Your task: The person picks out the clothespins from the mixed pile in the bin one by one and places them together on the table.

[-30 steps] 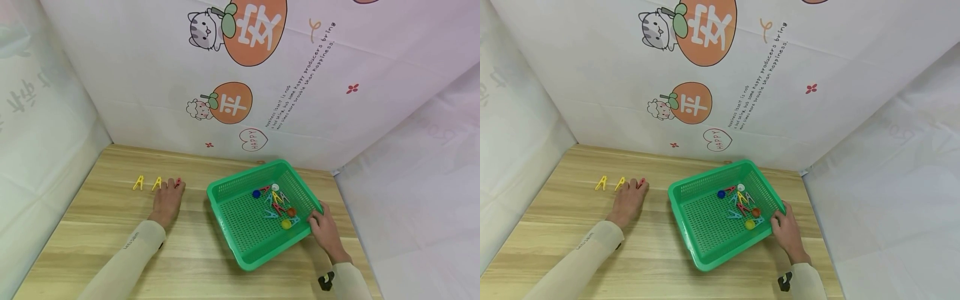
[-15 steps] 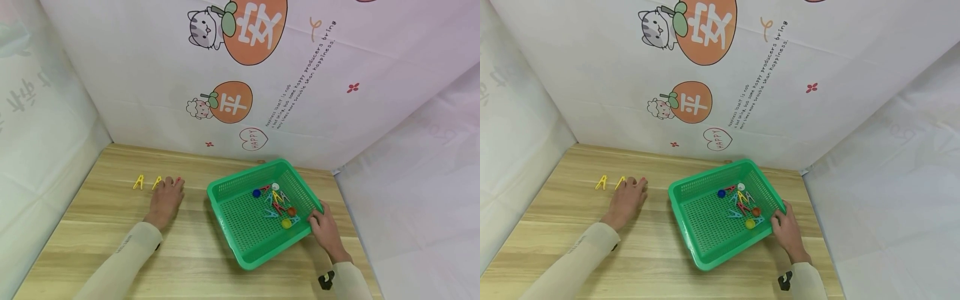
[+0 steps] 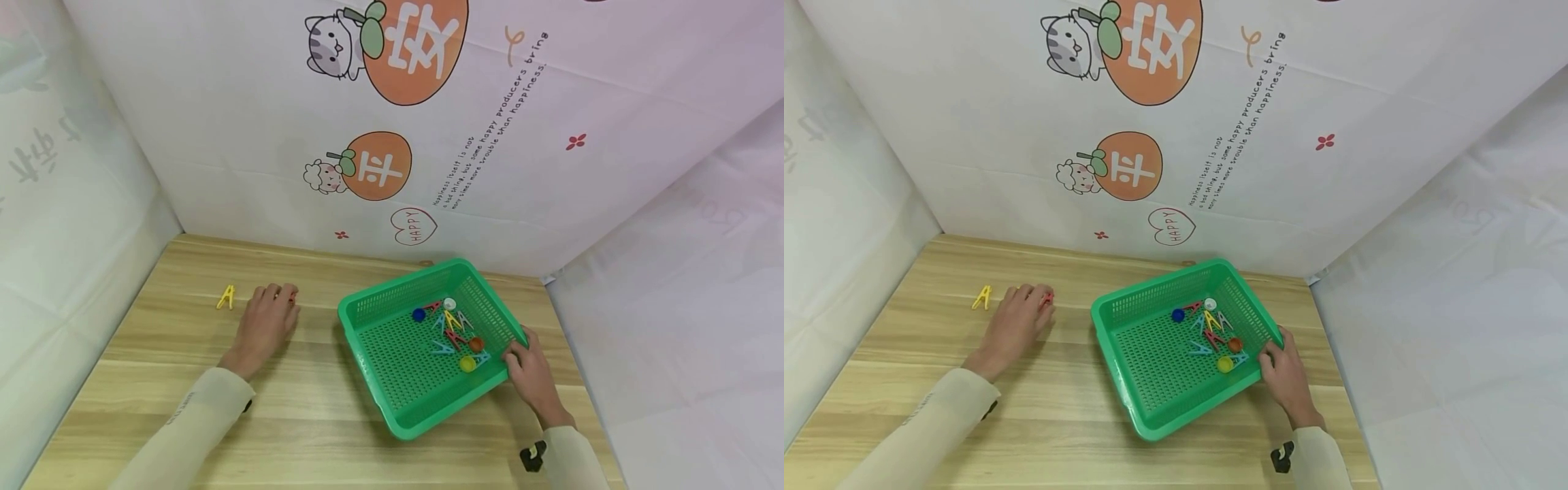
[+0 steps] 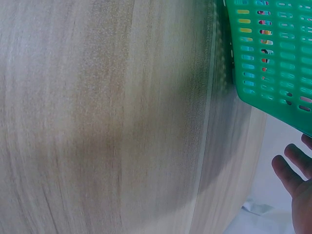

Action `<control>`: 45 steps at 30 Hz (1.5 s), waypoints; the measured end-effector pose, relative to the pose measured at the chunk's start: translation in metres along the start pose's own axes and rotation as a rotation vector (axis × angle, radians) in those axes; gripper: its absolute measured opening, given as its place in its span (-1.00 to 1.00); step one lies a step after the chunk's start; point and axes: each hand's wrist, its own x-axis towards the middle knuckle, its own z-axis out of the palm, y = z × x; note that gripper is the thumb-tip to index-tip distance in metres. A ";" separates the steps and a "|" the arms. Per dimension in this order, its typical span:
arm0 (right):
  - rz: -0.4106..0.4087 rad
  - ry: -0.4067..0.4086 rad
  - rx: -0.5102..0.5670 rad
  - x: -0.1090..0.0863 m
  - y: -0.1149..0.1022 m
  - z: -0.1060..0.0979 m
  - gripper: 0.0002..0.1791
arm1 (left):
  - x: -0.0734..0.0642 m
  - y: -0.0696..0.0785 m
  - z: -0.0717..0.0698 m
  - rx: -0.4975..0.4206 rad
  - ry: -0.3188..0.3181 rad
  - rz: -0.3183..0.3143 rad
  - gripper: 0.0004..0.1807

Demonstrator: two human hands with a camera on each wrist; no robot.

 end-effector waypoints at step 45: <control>0.007 -0.017 0.004 0.000 -0.001 -0.001 -0.69 | 0.054 0.127 -0.016 -0.126 -0.140 0.183 -0.60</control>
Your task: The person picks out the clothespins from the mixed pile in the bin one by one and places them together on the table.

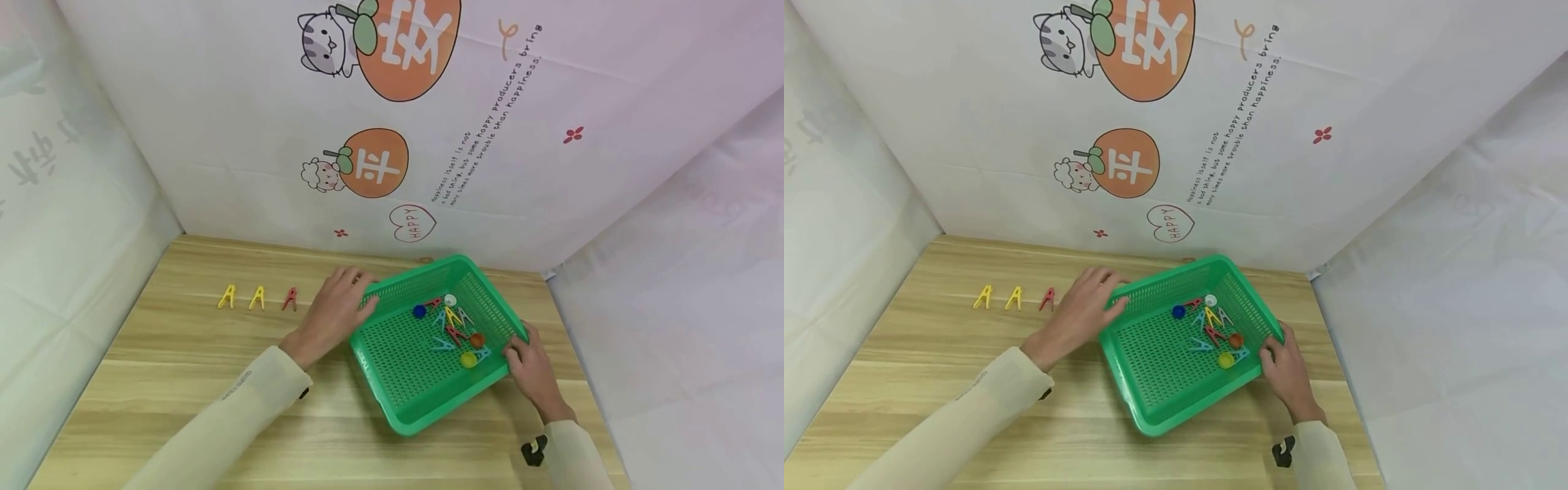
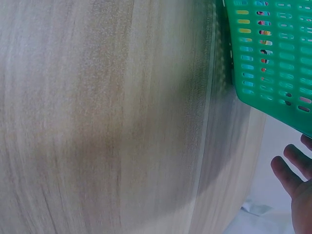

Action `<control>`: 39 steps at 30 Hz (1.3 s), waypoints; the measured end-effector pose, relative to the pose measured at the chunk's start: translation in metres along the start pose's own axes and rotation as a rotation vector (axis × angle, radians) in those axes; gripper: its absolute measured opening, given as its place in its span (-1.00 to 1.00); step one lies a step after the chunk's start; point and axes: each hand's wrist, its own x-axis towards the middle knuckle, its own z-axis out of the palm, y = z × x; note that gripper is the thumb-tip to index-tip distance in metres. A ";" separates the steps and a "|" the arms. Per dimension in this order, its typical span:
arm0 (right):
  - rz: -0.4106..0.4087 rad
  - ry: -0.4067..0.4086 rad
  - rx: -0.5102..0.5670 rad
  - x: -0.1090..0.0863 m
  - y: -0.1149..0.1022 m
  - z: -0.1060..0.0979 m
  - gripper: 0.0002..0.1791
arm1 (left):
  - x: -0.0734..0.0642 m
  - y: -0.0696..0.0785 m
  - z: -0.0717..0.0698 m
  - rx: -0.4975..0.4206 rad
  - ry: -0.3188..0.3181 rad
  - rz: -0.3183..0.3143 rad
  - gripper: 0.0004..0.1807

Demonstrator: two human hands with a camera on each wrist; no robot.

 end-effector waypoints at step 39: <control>-0.005 -0.011 -0.018 0.002 0.003 -0.001 -0.73 | 0.072 0.081 0.072 0.266 -0.486 0.116 -0.52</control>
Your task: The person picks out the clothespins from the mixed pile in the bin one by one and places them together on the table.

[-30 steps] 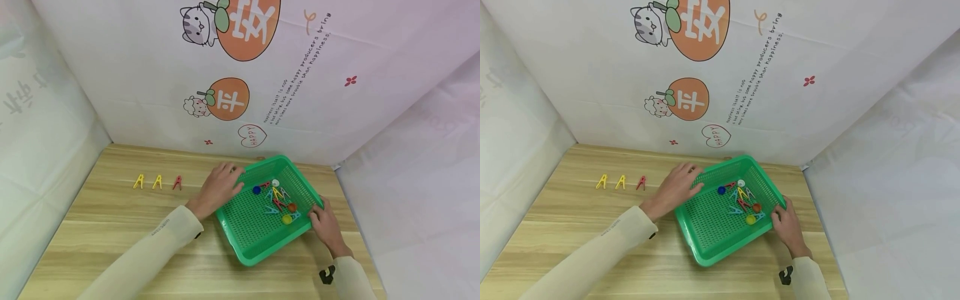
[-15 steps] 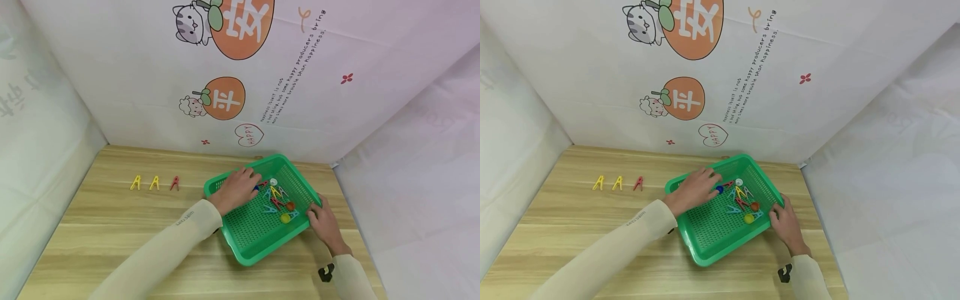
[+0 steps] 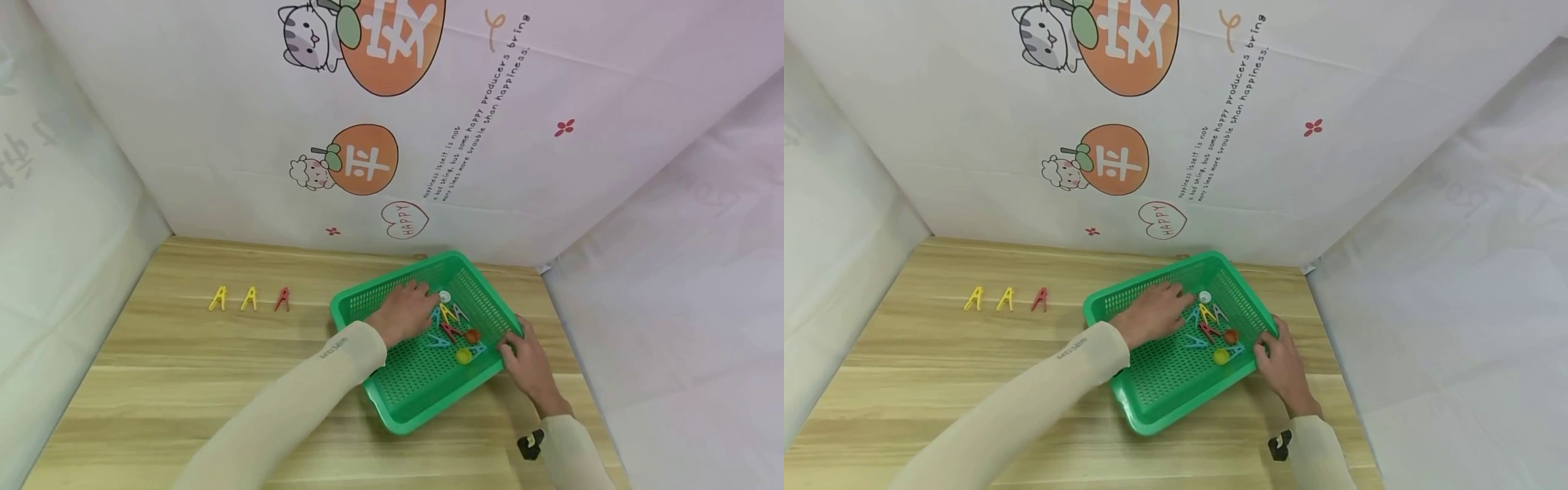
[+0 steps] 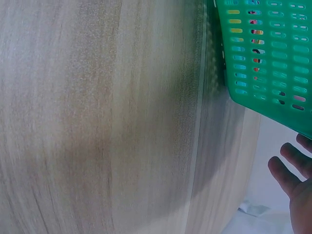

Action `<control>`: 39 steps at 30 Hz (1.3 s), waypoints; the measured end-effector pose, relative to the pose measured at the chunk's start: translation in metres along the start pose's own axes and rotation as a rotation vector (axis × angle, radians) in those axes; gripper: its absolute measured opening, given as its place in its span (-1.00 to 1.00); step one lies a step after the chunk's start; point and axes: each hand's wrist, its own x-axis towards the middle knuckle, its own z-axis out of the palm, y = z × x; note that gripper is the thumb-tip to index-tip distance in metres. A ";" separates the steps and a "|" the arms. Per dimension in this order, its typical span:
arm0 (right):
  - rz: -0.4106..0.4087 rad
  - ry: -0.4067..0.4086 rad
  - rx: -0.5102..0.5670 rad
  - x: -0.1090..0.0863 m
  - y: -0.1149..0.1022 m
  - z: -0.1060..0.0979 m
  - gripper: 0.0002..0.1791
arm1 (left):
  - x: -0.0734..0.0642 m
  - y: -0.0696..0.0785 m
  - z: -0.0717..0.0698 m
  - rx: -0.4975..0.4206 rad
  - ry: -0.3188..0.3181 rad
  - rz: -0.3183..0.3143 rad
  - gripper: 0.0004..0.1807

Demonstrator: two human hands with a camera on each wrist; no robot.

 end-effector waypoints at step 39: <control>0.007 -0.013 -0.004 -0.001 -0.003 -0.001 -0.71 | 0.046 0.042 0.030 0.256 -0.257 -0.031 -0.74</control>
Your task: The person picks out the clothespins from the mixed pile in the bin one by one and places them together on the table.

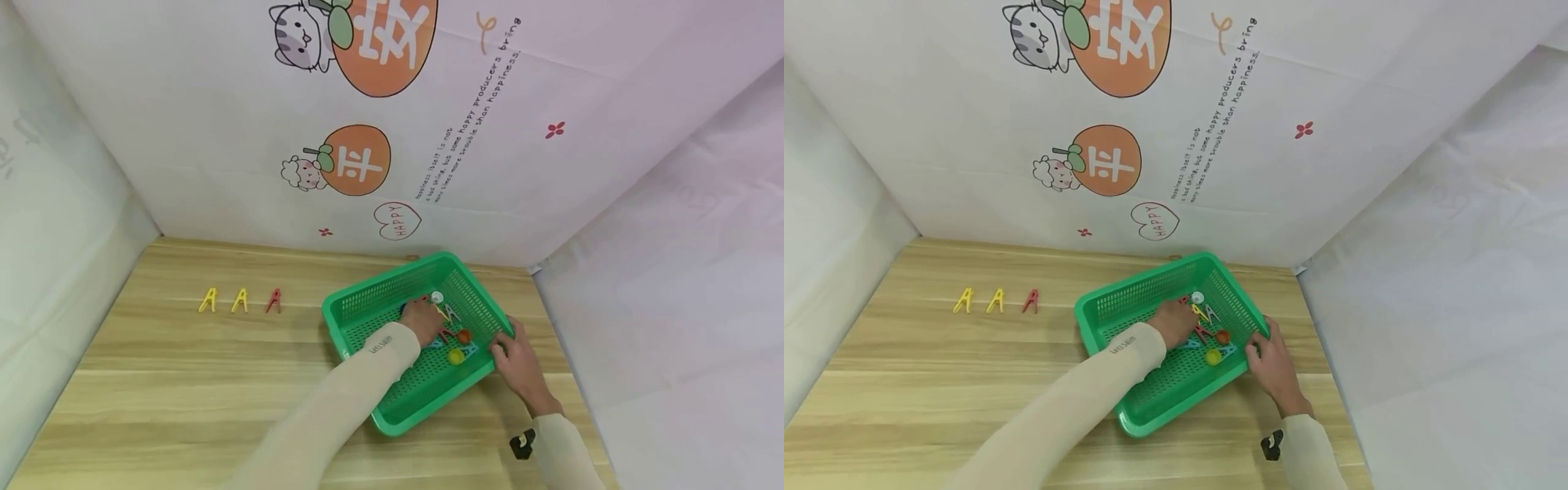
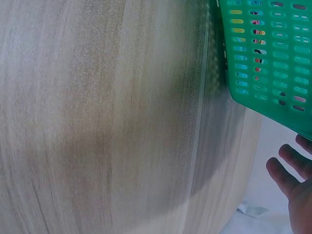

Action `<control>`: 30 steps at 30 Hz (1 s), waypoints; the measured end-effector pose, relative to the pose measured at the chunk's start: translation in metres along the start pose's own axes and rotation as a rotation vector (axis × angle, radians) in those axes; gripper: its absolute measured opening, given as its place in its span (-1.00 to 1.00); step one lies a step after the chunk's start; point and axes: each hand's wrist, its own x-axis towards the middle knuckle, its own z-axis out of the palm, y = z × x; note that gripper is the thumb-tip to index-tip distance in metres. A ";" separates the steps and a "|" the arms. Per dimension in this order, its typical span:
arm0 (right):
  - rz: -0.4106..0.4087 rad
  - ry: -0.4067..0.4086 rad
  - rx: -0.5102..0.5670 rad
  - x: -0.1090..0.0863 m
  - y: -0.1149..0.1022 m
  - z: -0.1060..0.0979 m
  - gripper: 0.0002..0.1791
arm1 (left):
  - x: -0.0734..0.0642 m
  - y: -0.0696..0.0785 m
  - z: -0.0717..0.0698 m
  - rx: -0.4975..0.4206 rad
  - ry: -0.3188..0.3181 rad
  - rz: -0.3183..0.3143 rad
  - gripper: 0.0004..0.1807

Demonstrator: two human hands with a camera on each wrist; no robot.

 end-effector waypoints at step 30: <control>0.014 0.008 -0.007 0.000 0.000 0.002 -0.73 | 0.013 0.013 0.022 -0.022 -0.041 -0.042 -0.72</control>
